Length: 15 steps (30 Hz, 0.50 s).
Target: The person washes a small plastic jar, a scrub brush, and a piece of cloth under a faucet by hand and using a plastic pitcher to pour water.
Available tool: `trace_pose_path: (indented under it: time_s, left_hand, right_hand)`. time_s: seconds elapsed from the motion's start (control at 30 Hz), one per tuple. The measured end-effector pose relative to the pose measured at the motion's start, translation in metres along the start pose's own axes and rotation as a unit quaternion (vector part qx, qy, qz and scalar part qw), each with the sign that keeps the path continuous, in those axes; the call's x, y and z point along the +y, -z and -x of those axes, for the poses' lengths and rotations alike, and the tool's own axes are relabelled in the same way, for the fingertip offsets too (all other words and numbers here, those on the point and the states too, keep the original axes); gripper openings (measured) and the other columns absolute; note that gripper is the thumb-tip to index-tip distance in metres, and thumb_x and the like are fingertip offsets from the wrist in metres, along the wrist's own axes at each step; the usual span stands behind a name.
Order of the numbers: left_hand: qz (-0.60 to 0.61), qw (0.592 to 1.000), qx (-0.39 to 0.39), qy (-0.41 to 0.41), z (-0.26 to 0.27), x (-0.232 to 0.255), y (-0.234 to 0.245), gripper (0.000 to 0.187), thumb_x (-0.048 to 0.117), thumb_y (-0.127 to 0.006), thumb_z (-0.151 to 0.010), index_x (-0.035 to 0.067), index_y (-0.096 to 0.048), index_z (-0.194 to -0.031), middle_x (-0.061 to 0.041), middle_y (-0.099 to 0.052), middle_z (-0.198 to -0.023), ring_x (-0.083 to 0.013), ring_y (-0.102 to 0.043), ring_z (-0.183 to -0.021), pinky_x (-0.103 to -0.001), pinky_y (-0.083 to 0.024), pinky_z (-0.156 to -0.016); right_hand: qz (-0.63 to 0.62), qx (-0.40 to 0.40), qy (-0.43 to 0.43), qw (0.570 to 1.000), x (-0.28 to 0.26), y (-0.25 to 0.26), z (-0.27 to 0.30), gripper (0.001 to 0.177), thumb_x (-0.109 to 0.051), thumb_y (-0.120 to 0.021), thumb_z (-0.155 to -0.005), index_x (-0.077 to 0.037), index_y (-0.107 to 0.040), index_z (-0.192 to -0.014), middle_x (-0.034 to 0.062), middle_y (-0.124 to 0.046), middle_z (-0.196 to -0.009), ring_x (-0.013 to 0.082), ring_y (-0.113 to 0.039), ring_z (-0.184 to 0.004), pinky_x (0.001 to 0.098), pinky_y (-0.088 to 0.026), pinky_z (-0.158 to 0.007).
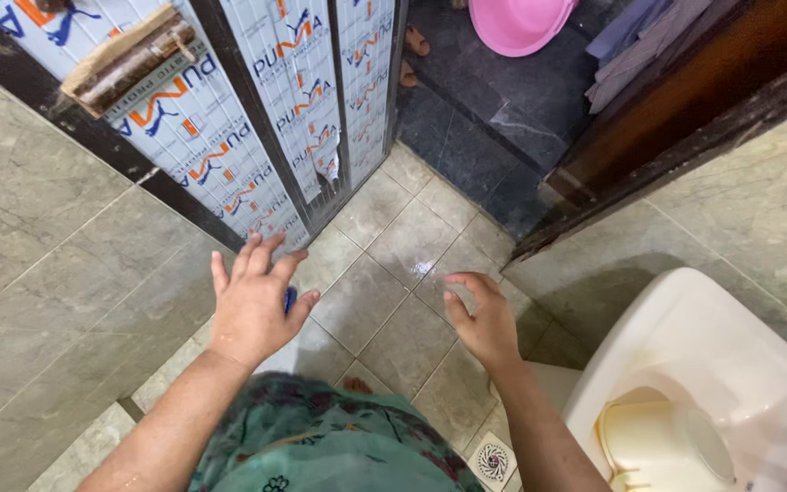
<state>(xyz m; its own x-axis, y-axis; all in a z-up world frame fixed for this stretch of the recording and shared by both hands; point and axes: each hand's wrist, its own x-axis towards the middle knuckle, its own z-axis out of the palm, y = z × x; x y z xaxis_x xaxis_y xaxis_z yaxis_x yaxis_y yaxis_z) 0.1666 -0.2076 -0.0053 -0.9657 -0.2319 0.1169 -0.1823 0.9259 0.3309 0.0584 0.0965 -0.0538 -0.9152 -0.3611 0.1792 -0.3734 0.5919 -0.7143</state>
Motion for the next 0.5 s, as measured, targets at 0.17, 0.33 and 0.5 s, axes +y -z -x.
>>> trace_pose_path:
  time_s: [0.17, 0.33, 0.5]
  left_hand:
    - [-0.018, 0.999, 0.016, -0.042, 0.002, 0.024, 0.002, 0.064, 0.044, -0.072, -0.081, 0.02, -0.057, -0.139, -0.015, -0.042, -0.155, -0.0377, -0.03, -0.149, -0.074, -0.015, -0.113]
    - [-0.049, 0.993, 0.039, -0.096, -0.016, 0.056, 0.013, 0.07, 0.043, -0.067, -0.084, 0.017, -0.05, -0.147, -0.017, -0.038, -0.159, -0.0381, -0.028, -0.149, -0.074, -0.013, -0.113]
    - [-0.072, 0.989, 0.071, -0.112, -0.034, 0.076, 0.023, 0.067, 0.041, -0.064, -0.089, 0.016, -0.049, -0.149, -0.016, -0.038, -0.16, -0.0379, -0.028, -0.151, -0.075, -0.011, -0.115]
  right_hand:
    - [0.011, 0.055, 0.093, 0.994, 0.004, 0.017, -0.004, 0.029, -0.021, -0.069, -0.094, -0.011, -0.069, -0.121, 0.0121, -0.07, -0.125, 0.0333, -0.065, -0.119, 0.0415, -0.05, -0.102]
    - [0.022, 0.068, 0.172, 0.982, -0.037, 0.025, -0.035, 0.037, -0.023, -0.061, -0.1, -0.01, -0.064, -0.134, 0.0163, -0.066, -0.135, 0.0387, -0.058, -0.129, 0.0473, -0.043, -0.112]
    - [0.068, 0.055, 0.215, 0.973, -0.085, 0.018, -0.056, 0.042, -0.025, -0.054, -0.104, -0.014, -0.059, -0.143, 0.0156, -0.06, -0.144, 0.0396, -0.05, -0.142, 0.0597, -0.031, -0.12]
